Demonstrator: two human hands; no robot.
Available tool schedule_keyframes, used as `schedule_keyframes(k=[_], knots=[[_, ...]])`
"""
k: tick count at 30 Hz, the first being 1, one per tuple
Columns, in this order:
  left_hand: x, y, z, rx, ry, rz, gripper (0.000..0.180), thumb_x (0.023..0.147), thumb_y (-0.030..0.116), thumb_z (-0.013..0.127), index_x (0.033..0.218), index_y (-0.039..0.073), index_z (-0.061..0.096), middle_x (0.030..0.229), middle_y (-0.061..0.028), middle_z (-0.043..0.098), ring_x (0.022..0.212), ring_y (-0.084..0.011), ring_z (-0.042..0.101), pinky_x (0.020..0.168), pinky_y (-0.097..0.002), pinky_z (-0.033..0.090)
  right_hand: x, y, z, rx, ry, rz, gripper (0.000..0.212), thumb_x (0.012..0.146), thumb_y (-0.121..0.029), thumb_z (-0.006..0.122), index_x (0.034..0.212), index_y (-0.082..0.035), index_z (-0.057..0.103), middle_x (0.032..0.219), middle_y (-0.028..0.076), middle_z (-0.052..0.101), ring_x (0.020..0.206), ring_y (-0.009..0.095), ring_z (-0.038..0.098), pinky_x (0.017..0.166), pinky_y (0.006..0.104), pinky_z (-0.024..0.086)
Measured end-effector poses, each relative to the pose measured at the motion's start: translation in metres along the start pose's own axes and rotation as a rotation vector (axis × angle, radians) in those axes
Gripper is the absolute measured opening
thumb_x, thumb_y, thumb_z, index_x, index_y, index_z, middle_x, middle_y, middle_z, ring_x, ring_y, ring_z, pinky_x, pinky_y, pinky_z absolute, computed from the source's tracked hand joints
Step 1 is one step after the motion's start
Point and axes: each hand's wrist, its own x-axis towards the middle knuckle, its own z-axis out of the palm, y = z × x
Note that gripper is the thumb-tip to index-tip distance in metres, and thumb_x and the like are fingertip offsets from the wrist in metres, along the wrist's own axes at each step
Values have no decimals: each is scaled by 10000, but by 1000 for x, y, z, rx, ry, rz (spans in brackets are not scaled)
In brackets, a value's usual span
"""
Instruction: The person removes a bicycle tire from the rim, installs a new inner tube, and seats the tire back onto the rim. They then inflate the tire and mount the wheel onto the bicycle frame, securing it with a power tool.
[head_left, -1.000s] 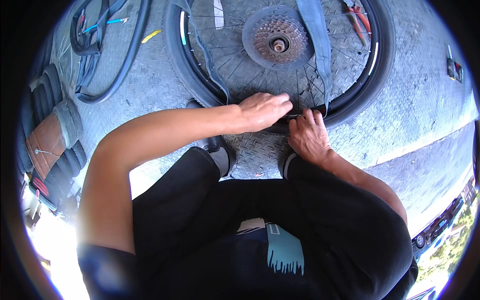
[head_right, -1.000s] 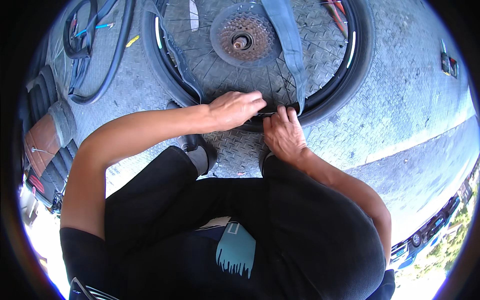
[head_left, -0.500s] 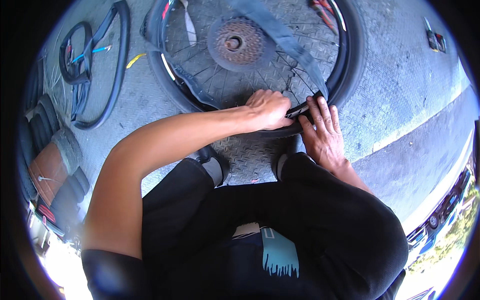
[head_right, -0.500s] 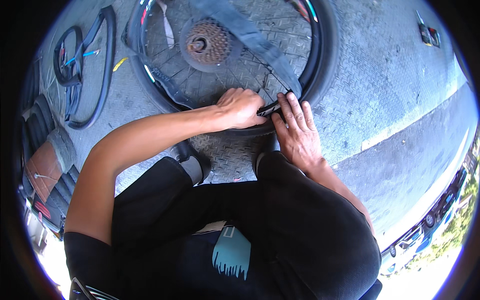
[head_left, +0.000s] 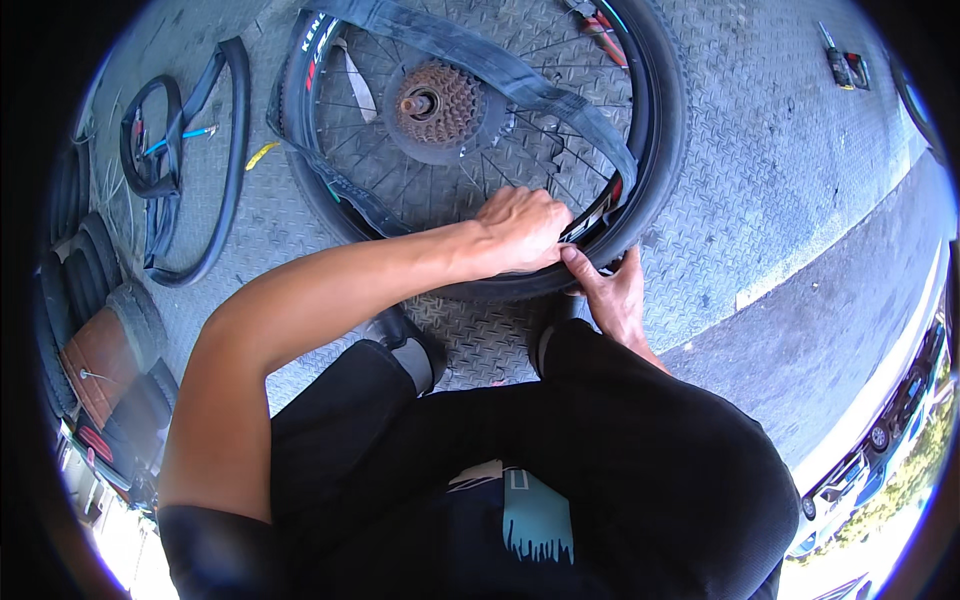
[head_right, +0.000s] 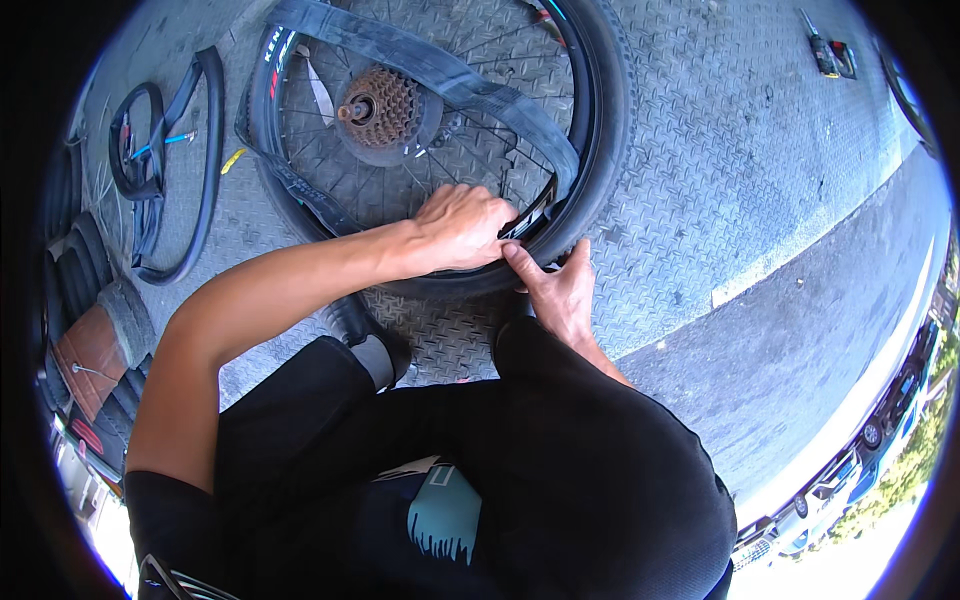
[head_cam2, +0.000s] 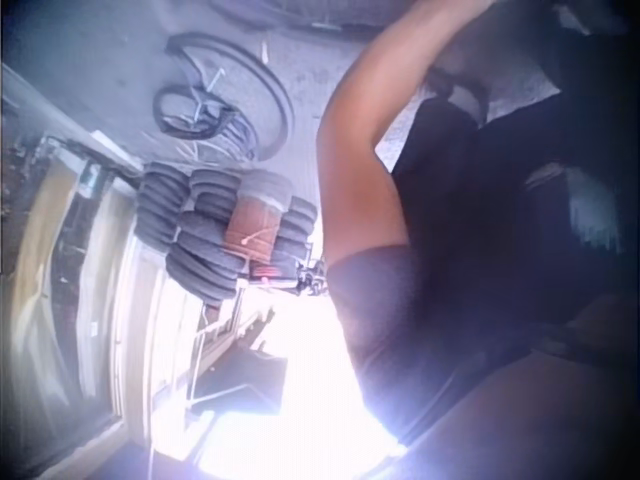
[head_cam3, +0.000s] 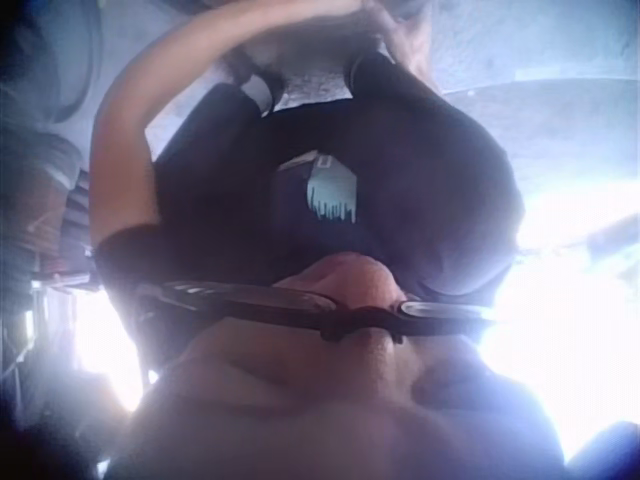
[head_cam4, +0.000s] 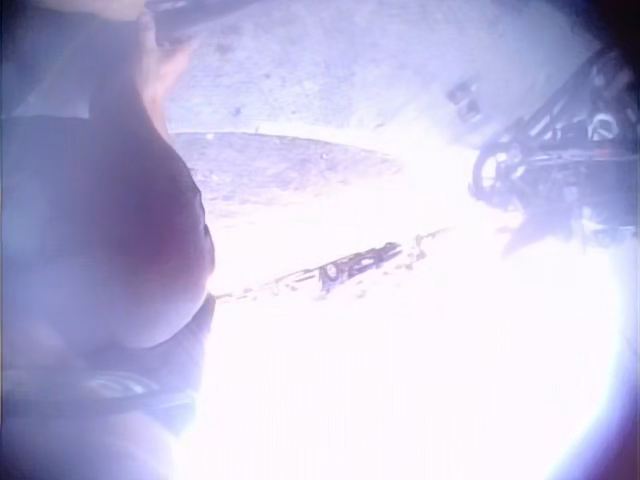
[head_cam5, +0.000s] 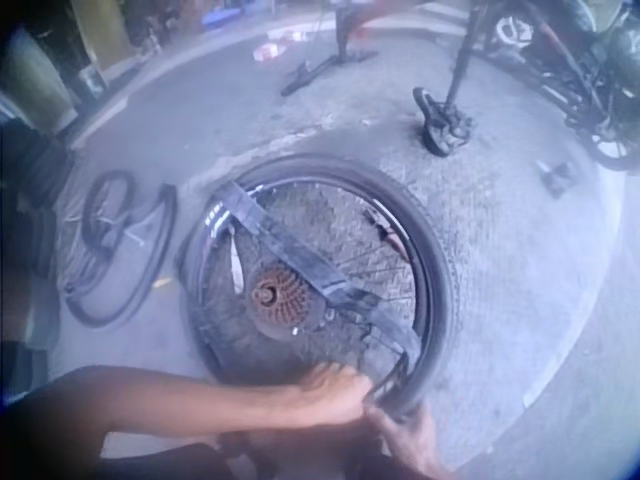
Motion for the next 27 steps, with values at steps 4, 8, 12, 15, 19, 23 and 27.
schedule_keyframes(k=[4,8,12,15,19,23,27], knots=[[3,-1,5,24,10,63,410,983,408,769,996,-2,776,960,-239,799,914,-457,791,790,-566,624,4,-11,1,39,72,70,378,931,-187,857,1094,67,629,873,131,757,714,183,723,617,336,587],[6,-3,14,67,49,125,483,1019,470,725,1021,-12,751,954,-229,795,880,-455,789,758,-566,619,13,-9,-3,4,80,136,270,899,-127,772,1038,63,638,809,108,733,659,155,676,583,331,539],[9,0,15,108,29,143,520,1050,493,672,1084,-23,729,937,-230,791,848,-451,789,744,-565,619,22,13,-4,-51,172,69,353,911,-205,813,1014,73,620,813,141,743,645,180,699,591,352,566],[15,-6,19,144,30,198,522,1067,479,640,1106,-35,719,895,-232,785,836,-442,792,732,-560,620,22,-1,-5,-145,195,112,494,929,-321,871,993,90,603,821,180,748,654,218,744,589,375,602],[18,-6,17,205,15,237,502,1077,456,623,1090,-36,723,839,-220,781,829,-421,798,724,-542,622,23,-19,-13,-245,146,97,662,925,-460,908,977,117,587,776,226,757,656,270,785,578,393,626],[23,-5,20,235,-8,256,505,1076,468,629,1057,-27,726,814,-208,782,792,-406,799,704,-529,620,34,-13,-16,-258,73,133,440,935,-261,835,918,128,632,749,215,757,647,258,769,584,395,601],[25,-6,27,193,10,232,508,1074,481,635,1048,-18,725,801,-200,781,783,-400,798,696,-527,619,28,-23,-14,-17,30,223,275,912,-153,736,846,104,665,733,154,721,606,219,685,587,396,561]])
